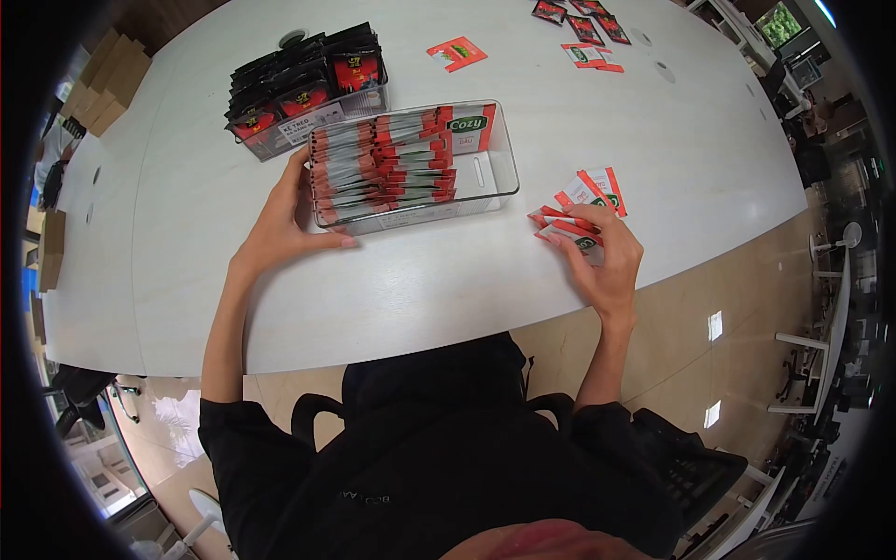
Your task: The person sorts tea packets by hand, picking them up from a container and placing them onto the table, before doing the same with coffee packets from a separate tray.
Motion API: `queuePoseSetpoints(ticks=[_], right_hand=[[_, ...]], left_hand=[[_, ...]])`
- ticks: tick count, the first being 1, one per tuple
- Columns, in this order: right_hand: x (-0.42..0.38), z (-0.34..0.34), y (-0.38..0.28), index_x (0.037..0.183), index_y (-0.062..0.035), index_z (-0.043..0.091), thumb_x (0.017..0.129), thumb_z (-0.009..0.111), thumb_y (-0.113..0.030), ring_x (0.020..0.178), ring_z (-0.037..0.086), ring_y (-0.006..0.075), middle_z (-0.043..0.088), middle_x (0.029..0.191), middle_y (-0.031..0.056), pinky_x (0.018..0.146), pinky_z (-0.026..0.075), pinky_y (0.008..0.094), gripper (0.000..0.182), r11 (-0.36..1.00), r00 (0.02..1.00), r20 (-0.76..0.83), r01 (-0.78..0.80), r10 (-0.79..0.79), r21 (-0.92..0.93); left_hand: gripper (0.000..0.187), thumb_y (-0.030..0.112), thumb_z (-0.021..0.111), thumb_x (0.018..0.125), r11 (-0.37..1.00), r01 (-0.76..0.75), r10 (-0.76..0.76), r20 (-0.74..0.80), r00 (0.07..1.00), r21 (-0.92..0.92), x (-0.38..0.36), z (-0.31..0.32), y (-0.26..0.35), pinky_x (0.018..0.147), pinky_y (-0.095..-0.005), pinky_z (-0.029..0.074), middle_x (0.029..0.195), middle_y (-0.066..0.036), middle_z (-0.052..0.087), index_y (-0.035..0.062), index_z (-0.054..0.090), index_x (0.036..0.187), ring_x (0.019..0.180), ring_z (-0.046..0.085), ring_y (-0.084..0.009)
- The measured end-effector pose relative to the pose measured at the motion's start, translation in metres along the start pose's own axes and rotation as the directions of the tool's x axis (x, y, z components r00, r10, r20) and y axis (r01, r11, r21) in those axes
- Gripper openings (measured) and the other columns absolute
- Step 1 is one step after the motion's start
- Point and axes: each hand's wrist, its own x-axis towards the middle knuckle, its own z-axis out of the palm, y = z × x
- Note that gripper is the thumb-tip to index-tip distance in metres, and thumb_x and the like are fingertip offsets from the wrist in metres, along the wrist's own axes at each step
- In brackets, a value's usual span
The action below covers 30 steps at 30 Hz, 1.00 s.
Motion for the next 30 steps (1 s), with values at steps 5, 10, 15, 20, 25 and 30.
queuePoseSetpoints(ticks=[5,10,15,20,25,30], right_hand=[[0.005,0.005,-0.010,0.119,-0.0068,0.068,0.076,0.086,-0.015,0.080,0.069,0.0236,0.075,0.100,0.0073,0.071,0.054,0.0342,0.048,0.999,1.000,0.011,-0.005,0.004,0.042],[0.004,0.007,-0.014,0.127,-0.0085,0.068,0.076,0.085,-0.016,0.081,0.069,0.0232,0.075,0.098,0.0061,0.072,0.054,0.0344,0.055,0.993,0.995,-0.005,-0.099,0.100,0.069],[0.004,0.003,-0.006,0.121,-0.0148,0.072,0.077,0.084,-0.025,0.086,0.068,0.0230,0.073,0.102,0.0042,0.076,0.053,0.0361,0.047,0.991,0.996,0.070,0.058,-0.050,-0.117],[0.010,-0.002,-0.018,0.117,-0.0159,0.073,0.074,0.086,-0.033,0.088,0.068,0.0232,0.072,0.102,0.0039,0.076,0.053,0.0370,0.048,0.990,0.996,0.089,0.024,-0.012,-0.140],[0.007,0.003,-0.014,0.104,-0.0125,0.073,0.071,0.087,-0.033,0.082,0.069,0.0234,0.073,0.097,0.0030,0.071,0.052,0.0353,0.041,0.994,0.997,0.071,0.034,-0.026,-0.104],[0.006,0.008,-0.013,0.091,-0.0100,0.074,0.069,0.090,-0.024,0.071,0.069,0.0224,0.072,0.078,0.0024,0.065,0.051,0.0326,0.030,0.994,0.998,0.045,0.051,-0.047,-0.096]], left_hand=[[0.124,0.031,0.100,0.057,0.999,-0.021,0.021,-0.002,1.000,0.038,0.000,-0.001,-0.008,0.109,-0.0388,0.042,0.137,-0.018,0.053,-0.0004,0.027,0.152,0.125,0.054,-0.0273],[0.123,0.031,0.100,0.056,0.998,-0.052,0.052,-0.021,0.998,0.019,0.000,0.001,-0.005,0.105,-0.0375,0.043,0.131,-0.016,0.055,0.0002,0.029,0.151,0.119,0.056,-0.0259],[0.122,0.031,0.100,0.056,1.000,-0.022,0.022,-0.009,1.000,0.009,0.001,0.000,-0.003,0.102,-0.0367,0.044,0.127,-0.015,0.057,-0.0001,0.029,0.151,0.114,0.057,-0.0250],[0.123,0.032,0.100,0.056,0.997,-0.044,0.045,-0.012,0.999,0.063,0.000,0.000,-0.007,0.100,-0.0357,0.044,0.125,-0.014,0.057,-0.0002,0.029,0.151,0.111,0.057,-0.0242],[0.123,0.033,0.100,0.056,0.997,-0.042,0.043,-0.008,0.999,0.064,0.001,0.000,-0.007,0.100,-0.0356,0.044,0.125,-0.014,0.057,-0.0004,0.029,0.151,0.111,0.057,-0.0243],[0.130,0.021,0.100,0.057,0.997,0.055,-0.058,0.056,0.997,0.046,0.000,-0.002,-0.003,0.116,-0.0406,0.035,0.150,-0.016,0.043,0.0009,0.019,0.156,0.138,0.044,-0.0277]])
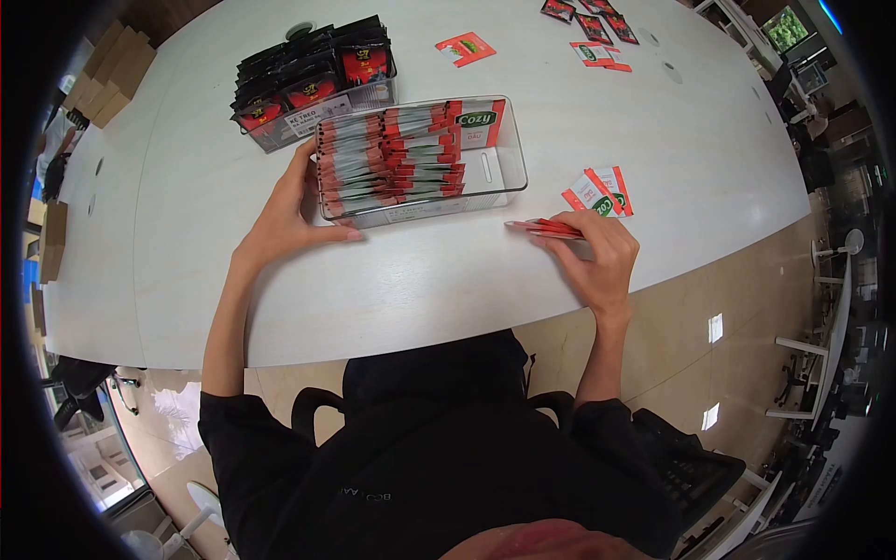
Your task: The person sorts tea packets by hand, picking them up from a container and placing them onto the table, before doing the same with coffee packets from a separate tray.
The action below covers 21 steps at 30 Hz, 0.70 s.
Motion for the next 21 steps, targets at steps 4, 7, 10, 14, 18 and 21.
queuePoseSetpoints(ticks=[4,7,10,14,18,21], right_hand=[[0.006,-0.007,-0.005,0.087,-0.0095,0.076,0.066,0.092,-0.019,0.070,0.068,0.0216,0.073,0.078,0.0036,0.064,0.050,0.0317,0.028,0.993,0.993,-0.113,-0.021,0.034,0.113],[0.013,-0.034,-0.004,0.087,-0.0091,0.077,0.064,0.093,-0.017,0.069,0.068,0.0212,0.074,0.078,0.0042,0.063,0.050,0.0320,0.028,0.995,0.993,-0.100,-0.048,0.056,0.089],[0.016,-0.062,0.002,0.090,-0.0086,0.078,0.064,0.092,-0.016,0.067,0.067,0.0216,0.073,0.078,0.0050,0.062,0.049,0.0325,0.030,0.979,0.982,0.054,-0.185,0.181,0.088],[0.040,-0.091,-0.010,0.090,-0.0103,0.078,0.065,0.090,-0.018,0.065,0.064,0.0218,0.070,0.075,0.0037,0.059,0.047,0.0332,0.029,0.975,0.957,0.197,-0.197,0.215,-0.104],[0.074,-0.103,-0.016,0.088,-0.0120,0.078,0.065,0.088,-0.018,0.066,0.063,0.0226,0.067,0.073,0.0022,0.058,0.045,0.0354,0.026,0.963,0.938,0.321,-0.045,0.132,-0.265],[0.099,-0.101,-0.016,0.087,-0.0115,0.077,0.064,0.086,-0.014,0.071,0.065,0.0240,0.068,0.075,0.0030,0.061,0.047,0.0366,0.025,0.938,0.905,0.412,0.045,0.108,-0.344]], left_hand=[[0.125,0.035,0.100,0.056,0.996,-0.084,0.086,-0.073,0.994,0.030,0.001,0.002,-0.006,0.100,-0.0368,0.045,0.123,-0.016,0.057,-0.0016,0.028,0.152,0.111,0.058,-0.0255],[0.126,0.036,0.100,0.056,0.995,-0.083,0.086,-0.068,0.994,0.048,0.001,0.002,-0.005,0.100,-0.0372,0.045,0.123,-0.017,0.058,-0.0018,0.028,0.152,0.111,0.058,-0.0259],[0.126,0.036,0.100,0.056,0.997,-0.054,0.057,-0.059,0.997,0.050,0.001,0.000,0.004,0.100,-0.0376,0.045,0.124,-0.017,0.057,-0.0017,0.027,0.152,0.111,0.058,-0.0264],[0.127,0.037,0.100,0.056,0.993,-0.107,0.110,-0.089,0.990,0.039,0.001,0.003,-0.006,0.099,-0.0373,0.045,0.124,-0.017,0.057,-0.0010,0.027,0.153,0.111,0.058,-0.0263],[0.126,0.036,0.100,0.056,0.990,-0.123,0.129,-0.090,0.988,0.075,0.001,0.002,-0.004,0.099,-0.0369,0.045,0.123,-0.016,0.058,-0.0007,0.027,0.153,0.110,0.058,-0.0256],[0.126,0.036,0.100,0.056,0.997,-0.056,0.059,-0.055,0.997,0.060,0.000,0.001,0.002,0.098,-0.0370,0.046,0.122,-0.016,0.058,-0.0006,0.027,0.153,0.109,0.058,-0.0251]])
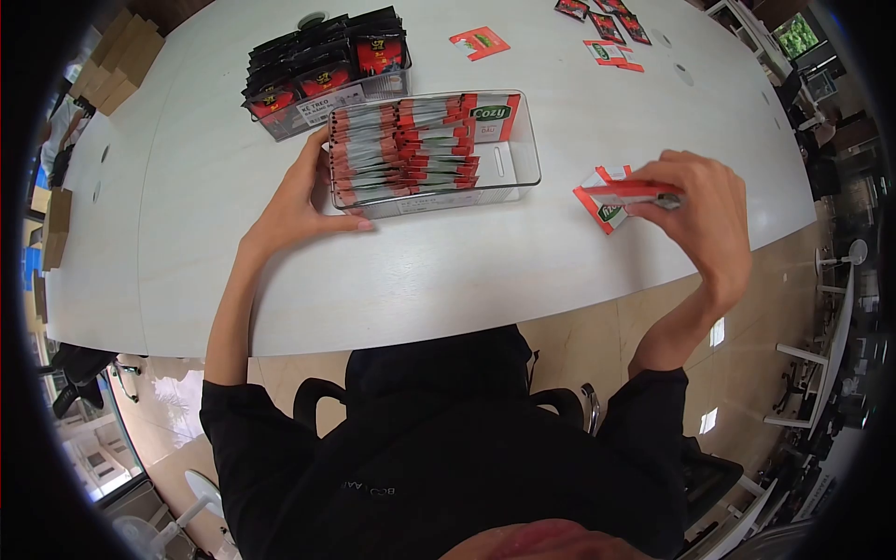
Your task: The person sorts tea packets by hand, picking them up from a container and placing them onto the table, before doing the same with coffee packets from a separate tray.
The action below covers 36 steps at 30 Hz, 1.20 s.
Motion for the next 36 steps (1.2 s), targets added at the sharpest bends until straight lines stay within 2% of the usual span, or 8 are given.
queuePoseSetpoints(ticks=[7,10,16,18,20,25,33,36], right_hand=[[0.051,0.070,-0.009,0.091,-0.0075,0.075,0.065,0.080,-0.003,0.081,0.068,0.0281,0.071,0.083,0.0079,0.068,0.051,0.0392,0.026,0.958,0.973,-0.013,0.227,-0.232,-0.174],[0.056,0.077,-0.020,0.110,-0.0086,0.069,0.067,0.083,-0.007,0.092,0.068,0.0290,0.072,0.092,0.0089,0.079,0.053,0.0403,0.045,0.974,0.952,0.261,0.194,-0.158,-0.117],[0.057,0.080,-0.016,0.121,-0.0123,0.058,0.075,0.082,-0.010,0.088,0.069,0.0295,0.073,0.103,0.0069,0.075,0.054,0.0411,0.053,0.988,0.961,0.237,0.151,-0.141,-0.024],[0.053,0.090,-0.014,0.123,-0.0137,0.056,0.075,0.082,-0.011,0.082,0.068,0.0281,0.070,0.099,0.0048,0.067,0.050,0.0408,0.055,0.968,0.977,0.043,0.198,-0.207,0.157],[0.052,0.094,-0.014,0.123,-0.0144,0.056,0.077,0.081,-0.011,0.081,0.067,0.0272,0.069,0.103,0.0028,0.067,0.050,0.0404,0.053,0.962,0.978,0.011,0.201,-0.206,0.184],[0.046,0.104,-0.013,0.125,-0.0159,0.057,0.081,0.077,-0.010,0.080,0.066,0.0247,0.067,0.109,-0.0016,0.065,0.050,0.0392,0.048,0.948,0.982,-0.034,0.189,-0.186,0.256],[0.034,0.118,-0.016,0.125,-0.0070,0.054,0.084,0.072,-0.001,0.091,0.068,0.0332,0.069,0.107,0.0121,0.080,0.054,0.0413,0.045,0.807,0.998,-0.042,0.056,-0.039,0.588],[0.036,0.113,-0.015,0.121,-0.0052,0.056,0.085,0.070,0.002,0.095,0.068,0.0344,0.070,0.106,0.0152,0.082,0.055,0.0400,0.039,0.789,0.982,-0.090,0.187,-0.166,0.585]], left_hand=[[0.125,0.037,0.099,0.056,0.999,-0.035,0.035,-0.013,0.999,0.016,0.001,0.001,-0.001,0.094,-0.0361,0.046,0.119,-0.015,0.058,0.0006,0.028,0.153,0.103,0.058,-0.0237],[0.125,0.038,0.099,0.057,0.999,-0.028,0.028,-0.015,0.999,0.043,0.000,0.000,-0.005,0.093,-0.0355,0.045,0.118,-0.014,0.058,0.0022,0.028,0.153,0.102,0.056,-0.0229],[0.125,0.040,0.098,0.058,0.998,-0.051,0.052,-0.011,0.999,0.040,0.000,0.001,-0.009,0.094,-0.0361,0.045,0.118,-0.012,0.057,0.0034,0.028,0.154,0.102,0.054,-0.0227],[0.125,0.040,0.098,0.058,0.997,-0.060,0.061,-0.014,0.998,0.050,0.000,0.000,-0.007,0.093,-0.0361,0.044,0.119,-0.012,0.057,0.0034,0.028,0.154,0.102,0.053,-0.0226],[0.124,0.033,0.098,0.060,0.999,0.022,-0.024,0.041,0.999,0.047,-0.001,-0.003,0.001,0.112,-0.0420,0.039,0.142,-0.018,0.050,0.0019,0.024,0.155,0.131,0.050,-0.0296],[0.124,0.032,0.098,0.060,0.999,0.028,-0.030,0.055,0.998,0.033,0.000,-0.003,-0.001,0.112,-0.0418,0.039,0.142,-0.018,0.049,0.0021,0.024,0.155,0.130,0.051,-0.0295],[0.124,0.031,0.098,0.060,0.999,0.027,-0.028,0.050,0.998,0.025,0.000,-0.002,0.001,0.112,-0.0407,0.039,0.141,-0.017,0.050,0.0024,0.023,0.155,0.131,0.050,-0.0287],[0.125,0.031,0.099,0.059,0.999,0.040,-0.040,0.053,0.998,0.011,0.000,-0.002,0.001,0.113,-0.0411,0.038,0.142,-0.018,0.049,0.0023,0.023,0.155,0.131,0.050,-0.0288]])
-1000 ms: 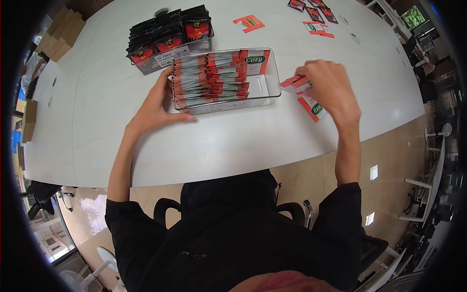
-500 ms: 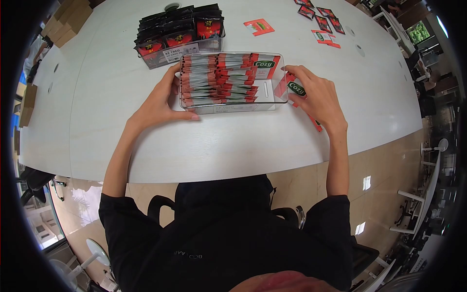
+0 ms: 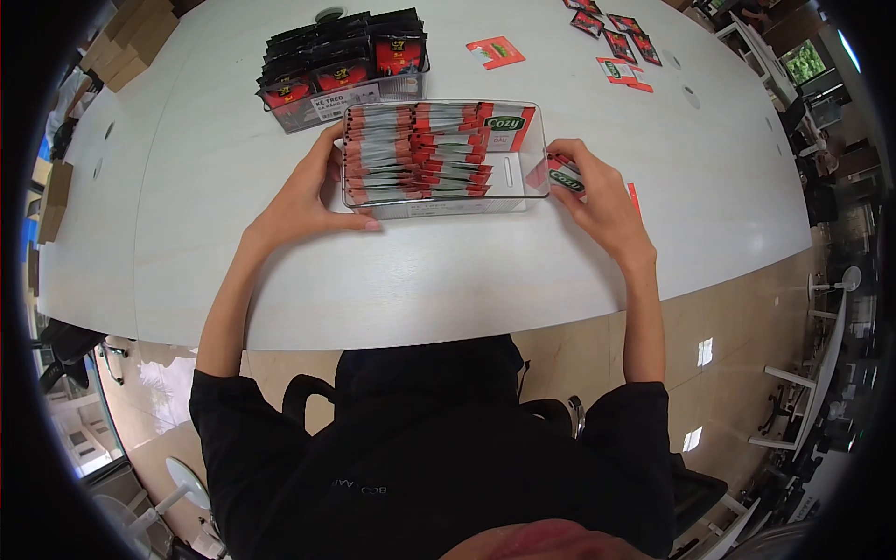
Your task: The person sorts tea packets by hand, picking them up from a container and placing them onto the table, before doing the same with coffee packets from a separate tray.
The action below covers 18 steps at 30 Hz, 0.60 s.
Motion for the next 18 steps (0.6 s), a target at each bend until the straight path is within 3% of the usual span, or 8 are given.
queuePoseSetpoints(ticks=[4,6,8,11,12,14,15,18], right_hand=[[0.017,-0.020,0.002,0.116,-0.0035,0.060,0.086,0.071,0.000,0.094,0.069,0.0317,0.070,0.105,0.0164,0.081,0.055,0.0385,0.032,0.997,0.994,-0.089,0.061,-0.065,-0.049],[0.028,-0.030,-0.013,0.111,-0.0026,0.063,0.086,0.072,-0.001,0.093,0.070,0.0287,0.070,0.103,0.0154,0.082,0.055,0.0369,0.027,0.997,0.960,-0.280,0.012,0.010,0.076],[0.039,-0.030,-0.029,0.119,-0.0051,0.060,0.086,0.073,0.000,0.094,0.070,0.0270,0.069,0.102,0.0142,0.083,0.055,0.0355,0.036,0.989,0.954,-0.300,0.029,0.016,0.145],[0.059,-0.023,-0.043,0.133,-0.0131,0.048,0.084,0.071,0.004,0.088,0.068,0.0336,0.068,0.100,0.0151,0.078,0.054,0.0404,0.057,0.992,0.992,-0.110,0.070,-0.058,0.109],[0.065,-0.017,-0.043,0.133,-0.0131,0.048,0.084,0.071,0.004,0.088,0.068,0.0336,0.068,0.100,0.0151,0.078,0.054,0.0404,0.057,0.991,0.992,-0.111,0.074,-0.062,0.109],[0.077,-0.003,-0.043,0.133,-0.0134,0.044,0.083,0.065,0.010,0.088,0.066,0.0370,0.067,0.100,0.0162,0.076,0.052,0.0461,0.058,0.983,0.991,0.015,0.131,-0.130,-0.127],[0.081,0.000,-0.047,0.131,-0.0129,0.042,0.082,0.061,0.014,0.095,0.065,0.0379,0.068,0.102,0.0164,0.077,0.049,0.0489,0.059,0.981,0.994,0.063,0.100,-0.091,-0.166],[0.090,0.003,-0.049,0.131,-0.0121,0.042,0.083,0.059,0.014,0.098,0.064,0.0388,0.067,0.106,0.0183,0.080,0.049,0.0483,0.057,0.990,0.981,0.162,0.121,-0.108,-0.071]], left_hand=[[0.126,0.032,0.099,0.059,1.000,0.000,0.000,-0.007,1.000,0.009,-0.001,0.000,-0.003,0.113,-0.0415,0.037,0.144,-0.018,0.048,0.0023,0.023,0.155,0.132,0.049,-0.0294],[0.126,0.032,0.099,0.059,1.000,-0.013,0.013,-0.012,1.000,0.006,-0.001,0.001,-0.006,0.113,-0.0417,0.037,0.145,-0.018,0.047,0.0023,0.023,0.155,0.133,0.049,-0.0297],[0.127,0.033,0.099,0.059,0.999,-0.015,0.016,-0.013,1.000,0.034,0.000,0.002,-0.007,0.114,-0.0422,0.037,0.148,-0.019,0.045,0.0021,0.022,0.156,0.135,0.047,-0.0301],[0.127,0.035,0.099,0.060,1.000,0.007,-0.007,0.008,1.000,0.009,0.000,0.000,-0.004,0.115,-0.0425,0.037,0.150,-0.019,0.043,0.0020,0.021,0.156,0.136,0.046,-0.0305],[0.127,0.035,0.099,0.060,1.000,0.006,-0.006,0.004,1.000,0.011,0.000,0.000,-0.002,0.115,-0.0425,0.037,0.150,-0.019,0.043,0.0020,0.021,0.156,0.136,0.046,-0.0305],[0.128,0.035,0.099,0.060,1.000,0.006,-0.006,0.005,1.000,0.004,-0.001,0.000,0.003,0.115,-0.0426,0.036,0.150,-0.019,0.042,0.0018,0.021,0.156,0.136,0.045,-0.0305],[0.128,0.035,0.099,0.060,1.000,0.008,-0.008,-0.004,1.000,0.006,-0.001,0.000,0.003,0.115,-0.0426,0.036,0.150,-0.019,0.042,0.0018,0.021,0.156,0.136,0.045,-0.0305],[0.128,0.036,0.099,0.060,0.999,0.041,-0.041,0.010,0.999,0.024,-0.001,-0.001,0.004,0.115,-0.0424,0.036,0.149,-0.019,0.042,0.0017,0.021,0.156,0.136,0.045,-0.0305]])
